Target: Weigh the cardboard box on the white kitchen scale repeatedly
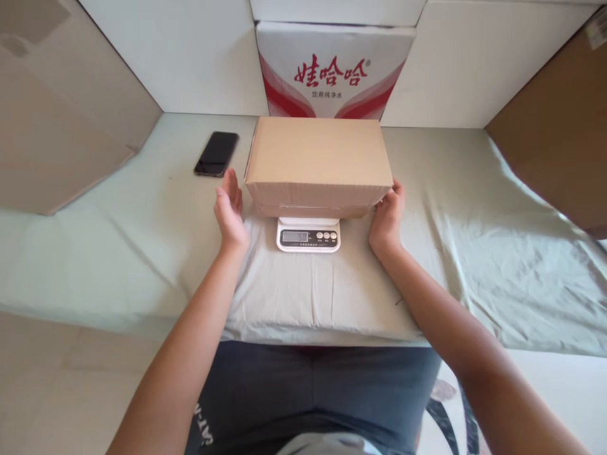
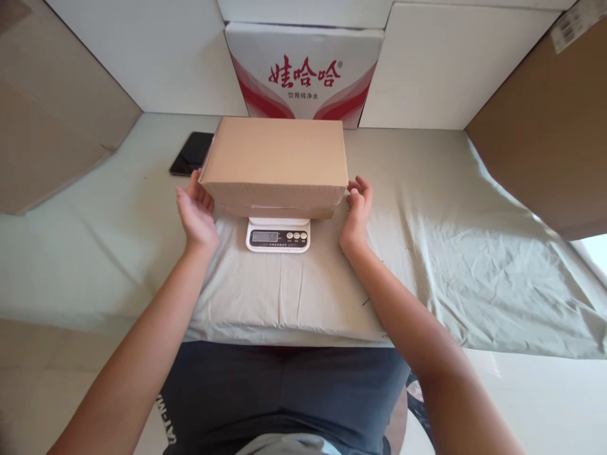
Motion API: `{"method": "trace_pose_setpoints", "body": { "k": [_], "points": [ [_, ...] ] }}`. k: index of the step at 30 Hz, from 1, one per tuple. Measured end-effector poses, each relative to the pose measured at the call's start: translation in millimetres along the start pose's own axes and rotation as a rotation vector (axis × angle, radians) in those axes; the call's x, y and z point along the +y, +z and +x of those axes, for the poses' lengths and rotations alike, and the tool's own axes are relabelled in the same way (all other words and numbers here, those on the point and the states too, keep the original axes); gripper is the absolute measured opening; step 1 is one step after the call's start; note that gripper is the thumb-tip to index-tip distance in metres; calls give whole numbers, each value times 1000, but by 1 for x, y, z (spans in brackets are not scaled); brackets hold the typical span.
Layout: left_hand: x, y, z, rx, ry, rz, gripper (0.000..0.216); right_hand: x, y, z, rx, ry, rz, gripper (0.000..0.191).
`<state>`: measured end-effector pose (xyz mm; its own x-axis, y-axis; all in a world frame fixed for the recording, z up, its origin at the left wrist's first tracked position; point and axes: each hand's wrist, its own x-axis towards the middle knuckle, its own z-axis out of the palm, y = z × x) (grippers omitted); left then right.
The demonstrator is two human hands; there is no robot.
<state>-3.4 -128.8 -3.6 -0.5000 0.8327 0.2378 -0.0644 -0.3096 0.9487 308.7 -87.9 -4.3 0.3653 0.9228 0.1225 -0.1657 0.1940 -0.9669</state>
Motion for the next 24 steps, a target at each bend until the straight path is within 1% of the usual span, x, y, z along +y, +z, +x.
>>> {"method": "trace_pose_setpoints", "body": {
  "k": [7, 10, 13, 18, 24],
  "points": [
    [0, 1, -2, -24, -12, 41, 98, 0, 0, -2, 13, 27, -5, 38],
    [-5, 0, -1, -48, -9, 40, 95, -1, 1, -2, 16, 24, 10, 32],
    [-8, -1, 0, -47, 12, 1, 96, -3, 2, -3, 14, 3, 43, 26],
    [-9, -1, -1, -62, -1, -39, 90, -6, 3, -5, 10, 9, 97, 30],
    [-13, -3, 1, -70, 17, -61, 87, -5, 3, -4, 0, -22, 85, 28]
  ]
}}
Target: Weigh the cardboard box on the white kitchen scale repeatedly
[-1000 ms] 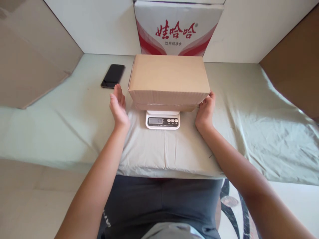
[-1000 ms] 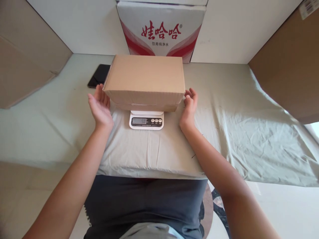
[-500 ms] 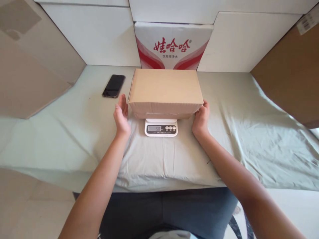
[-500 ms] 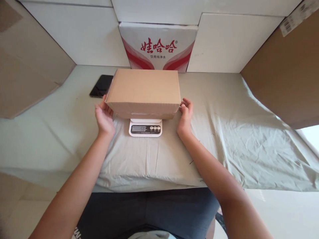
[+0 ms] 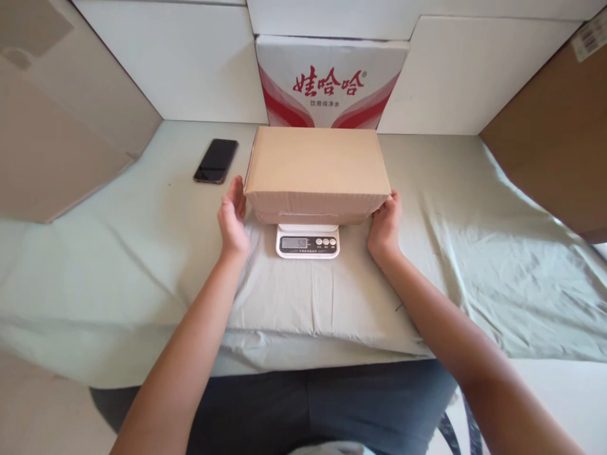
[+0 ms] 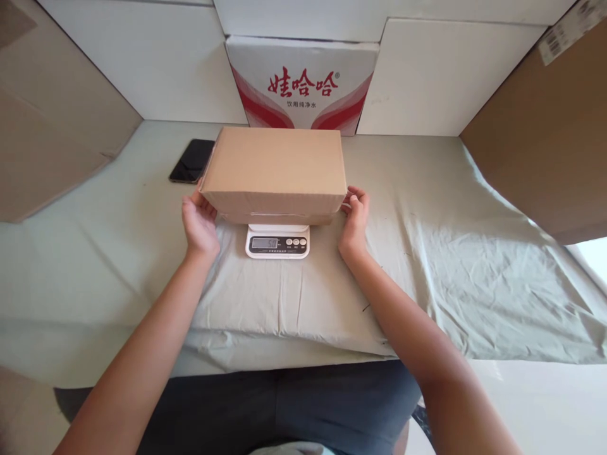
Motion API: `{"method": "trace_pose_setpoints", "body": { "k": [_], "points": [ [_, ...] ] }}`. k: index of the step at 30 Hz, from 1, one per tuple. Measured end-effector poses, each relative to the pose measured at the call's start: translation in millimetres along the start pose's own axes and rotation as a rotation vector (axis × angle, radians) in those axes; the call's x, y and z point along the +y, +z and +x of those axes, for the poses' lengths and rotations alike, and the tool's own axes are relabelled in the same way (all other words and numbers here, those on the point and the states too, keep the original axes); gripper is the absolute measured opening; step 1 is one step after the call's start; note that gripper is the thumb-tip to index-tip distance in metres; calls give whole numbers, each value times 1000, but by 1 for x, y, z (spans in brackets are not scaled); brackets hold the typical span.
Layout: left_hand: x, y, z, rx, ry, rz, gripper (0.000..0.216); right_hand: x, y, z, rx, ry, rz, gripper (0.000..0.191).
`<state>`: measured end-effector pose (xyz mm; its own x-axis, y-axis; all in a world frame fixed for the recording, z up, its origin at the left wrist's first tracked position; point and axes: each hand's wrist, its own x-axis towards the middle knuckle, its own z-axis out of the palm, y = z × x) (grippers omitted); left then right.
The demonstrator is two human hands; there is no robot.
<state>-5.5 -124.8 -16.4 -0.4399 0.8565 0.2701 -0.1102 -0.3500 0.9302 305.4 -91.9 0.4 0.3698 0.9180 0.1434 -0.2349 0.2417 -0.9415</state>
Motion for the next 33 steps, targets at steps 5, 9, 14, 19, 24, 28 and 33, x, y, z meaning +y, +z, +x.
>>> {"method": "trace_pose_setpoints", "body": {
  "k": [5, 9, 14, 19, 24, 28, 33],
  "points": [
    [-7, -3, 3, -22, 41, -16, 79, 1, 0, 1, -12, -8, 7, 25],
    [-8, -2, 4, -23, 60, -24, 77, 0, 1, 2, -1, 0, 1, 24],
    [0, 4, 0, -53, 96, -21, 72, -3, 2, 1, -18, 28, -2, 20],
    [4, 6, -1, -51, 146, -2, 66, -4, 2, 1, -22, 25, -4, 22],
    [-1, 2, 4, 24, 142, 62, 57, -4, 3, 1, -38, 26, -2, 28],
    [-3, -2, 7, 53, 121, 129, 52, -4, 2, 0, -72, 12, 0, 27],
    [-2, -4, 7, 96, 99, 231, 45, -6, 2, -2, -80, 20, -7, 29]
  ]
}}
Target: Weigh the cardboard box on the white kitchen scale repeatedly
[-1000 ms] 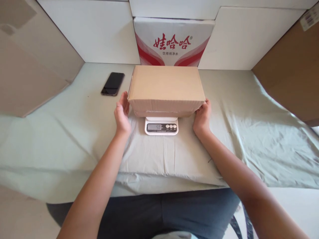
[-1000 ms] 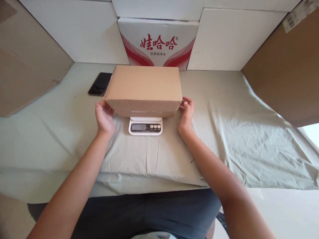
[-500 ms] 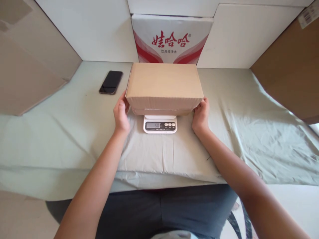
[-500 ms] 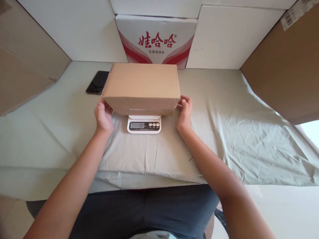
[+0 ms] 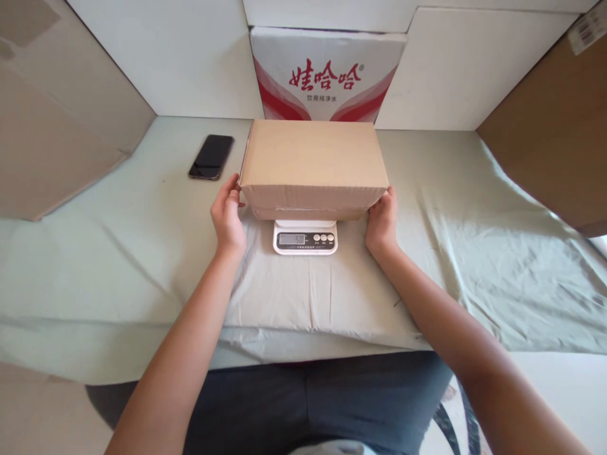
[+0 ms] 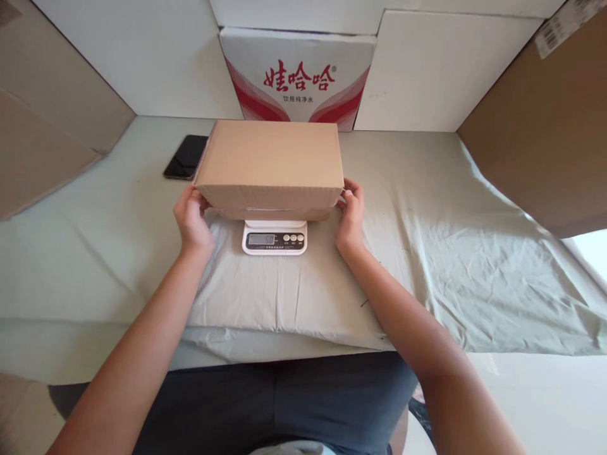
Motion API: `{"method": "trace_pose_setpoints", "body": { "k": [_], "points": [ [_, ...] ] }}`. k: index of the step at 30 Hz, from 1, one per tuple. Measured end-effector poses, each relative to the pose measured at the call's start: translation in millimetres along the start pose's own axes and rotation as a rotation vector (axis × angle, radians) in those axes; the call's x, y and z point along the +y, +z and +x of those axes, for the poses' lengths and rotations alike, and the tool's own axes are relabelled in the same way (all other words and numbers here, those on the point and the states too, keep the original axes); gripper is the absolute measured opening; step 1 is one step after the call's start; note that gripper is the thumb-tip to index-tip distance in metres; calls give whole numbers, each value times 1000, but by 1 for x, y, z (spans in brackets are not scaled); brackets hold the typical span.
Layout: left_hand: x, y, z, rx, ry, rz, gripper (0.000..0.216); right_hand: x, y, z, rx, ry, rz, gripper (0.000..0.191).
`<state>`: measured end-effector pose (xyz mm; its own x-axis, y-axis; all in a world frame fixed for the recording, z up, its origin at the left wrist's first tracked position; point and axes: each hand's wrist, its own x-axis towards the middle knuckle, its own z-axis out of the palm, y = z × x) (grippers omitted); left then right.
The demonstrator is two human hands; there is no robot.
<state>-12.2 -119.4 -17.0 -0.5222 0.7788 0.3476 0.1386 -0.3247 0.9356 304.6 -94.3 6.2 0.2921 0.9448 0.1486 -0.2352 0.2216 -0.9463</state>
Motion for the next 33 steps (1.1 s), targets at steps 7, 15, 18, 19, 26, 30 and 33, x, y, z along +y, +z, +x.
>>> {"method": "trace_pose_setpoints", "body": {
  "k": [7, 15, 18, 19, 26, 30, 33],
  "points": [
    [4, 3, -1, 64, 9, 13, 40, 1, 2, -1, -2, 5, -9, 28],
    [1, 3, 0, 16, 9, -62, 34, 1, 2, -1, -24, -1, -28, 29],
    [4, 5, -1, 32, -41, -62, 34, 2, 2, -1, -21, 0, -38, 29],
    [5, 6, -1, 35, -53, -69, 34, 2, 2, -1, -20, -1, -39, 28],
    [8, 6, -1, 13, -61, -106, 36, 1, 2, -2, -24, -3, -9, 26],
    [9, 4, -2, -17, -35, -84, 43, 1, 2, -4, -34, -22, -18, 31],
    [9, 4, -4, -35, 2, -83, 46, 0, 2, -7, -68, -59, -14, 38]
  ]
}}
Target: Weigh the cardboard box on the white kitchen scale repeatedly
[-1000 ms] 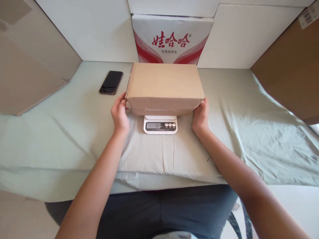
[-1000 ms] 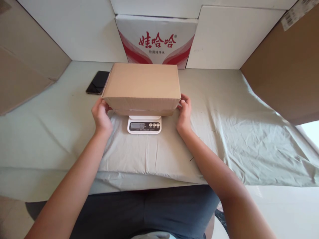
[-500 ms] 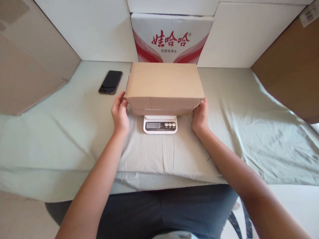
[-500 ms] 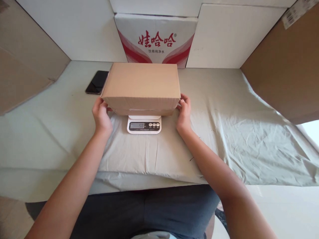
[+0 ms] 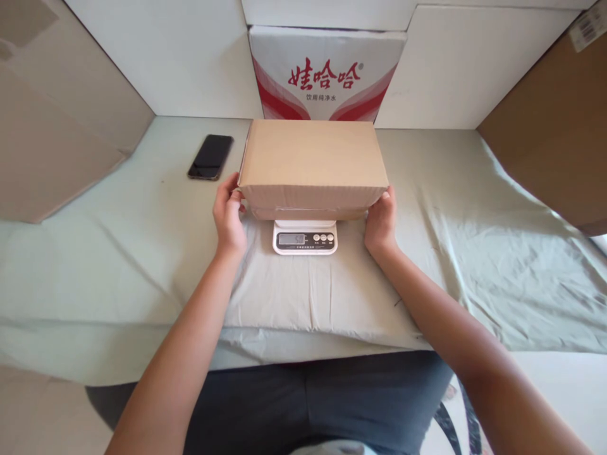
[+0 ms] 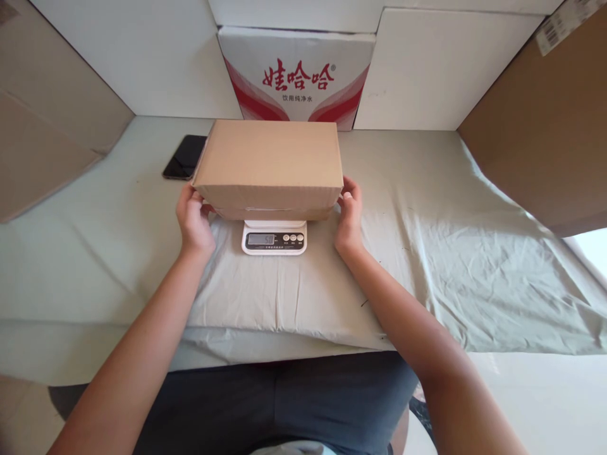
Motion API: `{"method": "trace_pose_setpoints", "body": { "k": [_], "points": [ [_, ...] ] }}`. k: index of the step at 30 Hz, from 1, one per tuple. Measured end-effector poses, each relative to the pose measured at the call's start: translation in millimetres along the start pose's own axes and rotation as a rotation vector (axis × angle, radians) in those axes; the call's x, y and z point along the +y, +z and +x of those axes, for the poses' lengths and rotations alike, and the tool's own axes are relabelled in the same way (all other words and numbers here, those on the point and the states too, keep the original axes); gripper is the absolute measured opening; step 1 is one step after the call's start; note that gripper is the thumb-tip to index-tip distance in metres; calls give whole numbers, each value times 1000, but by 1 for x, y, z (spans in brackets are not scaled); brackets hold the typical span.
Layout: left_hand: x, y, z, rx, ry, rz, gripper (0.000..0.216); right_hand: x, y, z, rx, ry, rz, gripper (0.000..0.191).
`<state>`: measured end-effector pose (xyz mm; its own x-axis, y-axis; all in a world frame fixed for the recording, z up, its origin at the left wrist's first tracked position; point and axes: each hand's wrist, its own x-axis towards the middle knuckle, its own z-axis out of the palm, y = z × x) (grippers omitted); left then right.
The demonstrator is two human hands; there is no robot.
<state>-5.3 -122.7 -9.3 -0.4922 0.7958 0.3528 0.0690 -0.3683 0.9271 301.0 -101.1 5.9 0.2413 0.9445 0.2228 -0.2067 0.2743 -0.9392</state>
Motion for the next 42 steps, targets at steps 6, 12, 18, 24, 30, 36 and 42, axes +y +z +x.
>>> {"method": "trace_pose_setpoints", "body": {
  "k": [6, 12, 18, 24, 30, 36, 42],
  "points": [
    [1, -1, -1, -55, 94, -27, 67, -8, 3, -8, -42, -83, -36, 54],
    [13, 4, -10, -195, 70, -194, 72, -23, 12, -15, -147, -97, 46, 52],
    [26, 15, -22, -228, 67, -209, 59, -33, 15, -26, -121, -49, -36, 52],
    [28, 20, -27, -232, 62, -222, 63, -35, 19, -31, -104, -61, -105, 64],
    [57, 28, -25, -235, 62, -221, 72, -39, 25, -23, -86, -98, -95, 69],
    [72, 41, 27, -317, -11, -213, 71, -51, 36, 20, -140, -167, -93, 55],
    [5, 97, 97, -132, 0, -291, 70, -4, 55, 91, -142, -155, 43, 58]
  ]
}}
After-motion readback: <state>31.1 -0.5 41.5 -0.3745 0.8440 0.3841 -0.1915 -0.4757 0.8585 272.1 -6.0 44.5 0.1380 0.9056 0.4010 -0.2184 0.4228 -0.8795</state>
